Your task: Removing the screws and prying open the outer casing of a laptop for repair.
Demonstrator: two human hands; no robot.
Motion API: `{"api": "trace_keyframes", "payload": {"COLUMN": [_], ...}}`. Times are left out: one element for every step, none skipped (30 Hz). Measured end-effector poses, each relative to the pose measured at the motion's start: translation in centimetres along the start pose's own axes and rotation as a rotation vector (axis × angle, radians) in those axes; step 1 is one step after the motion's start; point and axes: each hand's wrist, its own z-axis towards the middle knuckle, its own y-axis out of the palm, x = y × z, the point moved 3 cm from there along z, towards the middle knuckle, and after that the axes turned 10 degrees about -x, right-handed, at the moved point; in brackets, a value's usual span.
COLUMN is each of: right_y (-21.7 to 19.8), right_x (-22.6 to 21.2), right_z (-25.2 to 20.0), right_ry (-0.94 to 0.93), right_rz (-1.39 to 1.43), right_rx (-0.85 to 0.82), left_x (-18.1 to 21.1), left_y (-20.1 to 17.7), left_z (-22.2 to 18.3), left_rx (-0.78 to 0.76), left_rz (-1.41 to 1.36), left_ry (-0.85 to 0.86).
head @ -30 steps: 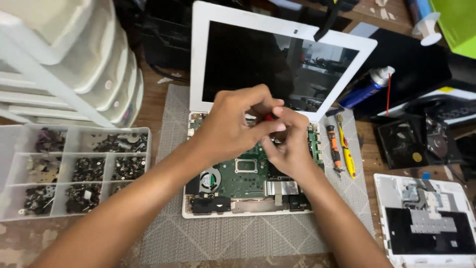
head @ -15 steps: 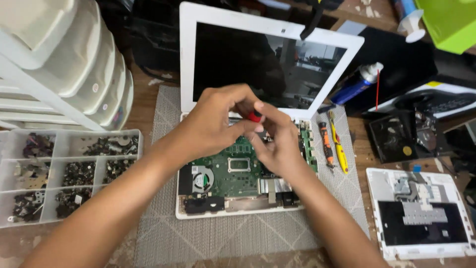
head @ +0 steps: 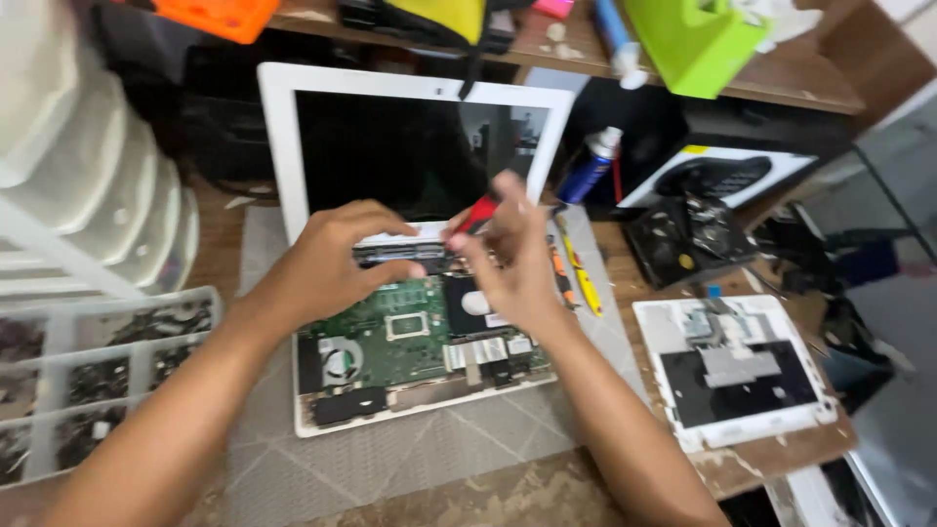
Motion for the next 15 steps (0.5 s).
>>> {"api": "trace_keyframes", "payload": {"right_y": [-2.0,-4.0,-5.7,-7.4,-9.0,-10.1,-11.3,-12.5,-13.0,-13.5,-13.9,-14.1,-14.2,-14.3,-14.2], "right_x": [-0.9,-1.7,-2.1,-2.3,-2.4,-1.6,-0.7,0.3,0.5,1.0,1.4,1.8,2.2,2.7,2.3], "right_z": [0.0,-0.1,-0.6,-1.1,-1.6,-2.7,-4.0,-5.5,-6.0,-6.5,-7.3,-7.6,-7.7,-7.8,-7.5], "right_ry": [0.017,0.033,0.034,0.124,0.213,0.212,0.302,0.393,0.394,0.500,0.612,0.621,0.621,0.622,0.628], "right_rz": [-0.025,-0.051,-0.060,-0.105,-0.143,-0.147,-0.243,-0.339,-0.339,-0.437,-0.533,-0.533,-0.612,-0.691,-0.691], "right_rx": [0.052,0.104,0.109,0.131,0.150,0.152,0.188,0.225,0.231,0.156,0.084,0.094,0.029,-0.037,-0.028], "left_x": [0.0,-0.2,-1.2,-2.5,-3.7,-3.7,-3.8,-3.8,-3.9,-4.1,-4.3,-4.0,-3.8,-3.7,-3.1], "left_y": [0.4,0.7,1.4,2.2,2.9,3.2,3.7,4.2,4.5,4.8,5.2,5.2,5.1,5.0,4.9], "left_z": [-0.1,-0.4,-0.8,-1.3,-2.0,-2.1,-2.3,-2.6,-2.8,-2.9,-3.1,-3.2,-3.2,-3.1,-2.9], "left_rx": [-0.139,-0.278,-0.282,-0.376,-0.465,-0.464,-0.491,-0.517,-0.522,-0.533,-0.551,-0.562,-0.582,-0.602,-0.610], "left_rz": [0.152,0.306,0.302,0.455,0.613,0.613,0.722,0.831,0.832,0.882,0.928,0.926,0.923,0.920,0.920], "left_ry": [-0.165,-0.328,-0.318,-0.354,-0.394,-0.389,-0.367,-0.342,-0.338,-0.345,-0.349,-0.341,-0.351,-0.361,-0.353]}}
